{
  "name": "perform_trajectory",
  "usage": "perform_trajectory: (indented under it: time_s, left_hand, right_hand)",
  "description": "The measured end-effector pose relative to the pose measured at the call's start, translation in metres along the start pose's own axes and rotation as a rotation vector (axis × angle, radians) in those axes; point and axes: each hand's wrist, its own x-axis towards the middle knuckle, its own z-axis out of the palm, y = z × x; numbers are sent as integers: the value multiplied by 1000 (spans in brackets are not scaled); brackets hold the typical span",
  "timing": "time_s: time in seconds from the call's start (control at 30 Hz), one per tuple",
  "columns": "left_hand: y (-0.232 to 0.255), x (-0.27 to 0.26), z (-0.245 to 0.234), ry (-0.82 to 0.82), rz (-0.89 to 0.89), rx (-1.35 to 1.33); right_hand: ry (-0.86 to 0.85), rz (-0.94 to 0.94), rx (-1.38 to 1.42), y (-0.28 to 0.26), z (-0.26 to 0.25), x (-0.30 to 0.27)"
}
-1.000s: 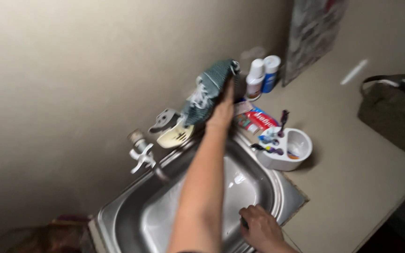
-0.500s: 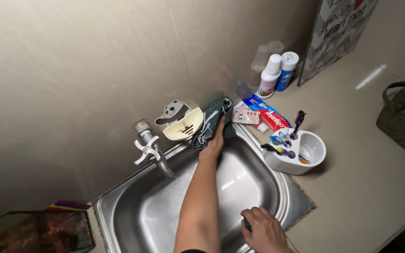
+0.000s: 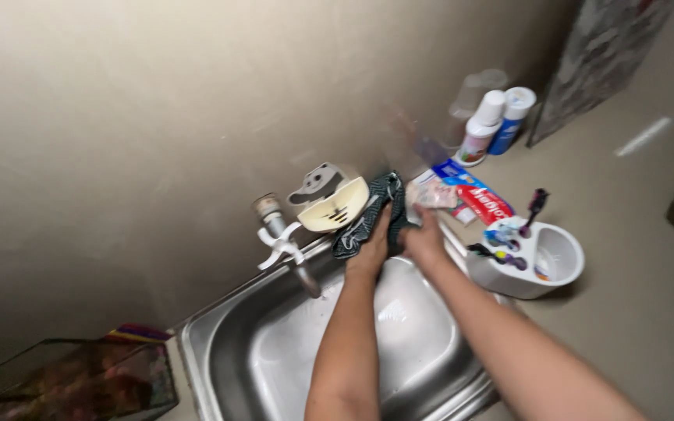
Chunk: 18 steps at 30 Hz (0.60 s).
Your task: Cleaning and scrubbing a stainless steel sink with a sponge.
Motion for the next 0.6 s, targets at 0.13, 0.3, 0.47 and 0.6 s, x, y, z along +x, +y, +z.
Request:
perform_trajectory:
  time_s: [0.13, 0.3, 0.47, 0.6]
  left_hand:
    - [-23, -32, -10, 39, -31, 54]
    - [-58, -97, -49, 139, -39, 185]
    - [-157, -166, -41, -75, -169, -136]
    - [-162, -204, -130, -122, -349, 14]
  right_hand:
    - [-63, 499, 238, -49, 1, 18]
    - [41, 500, 316, -52, 3, 16]
    - [14, 355, 161, -39, 0, 7]
    - [128, -261, -178, 14, 7, 3]
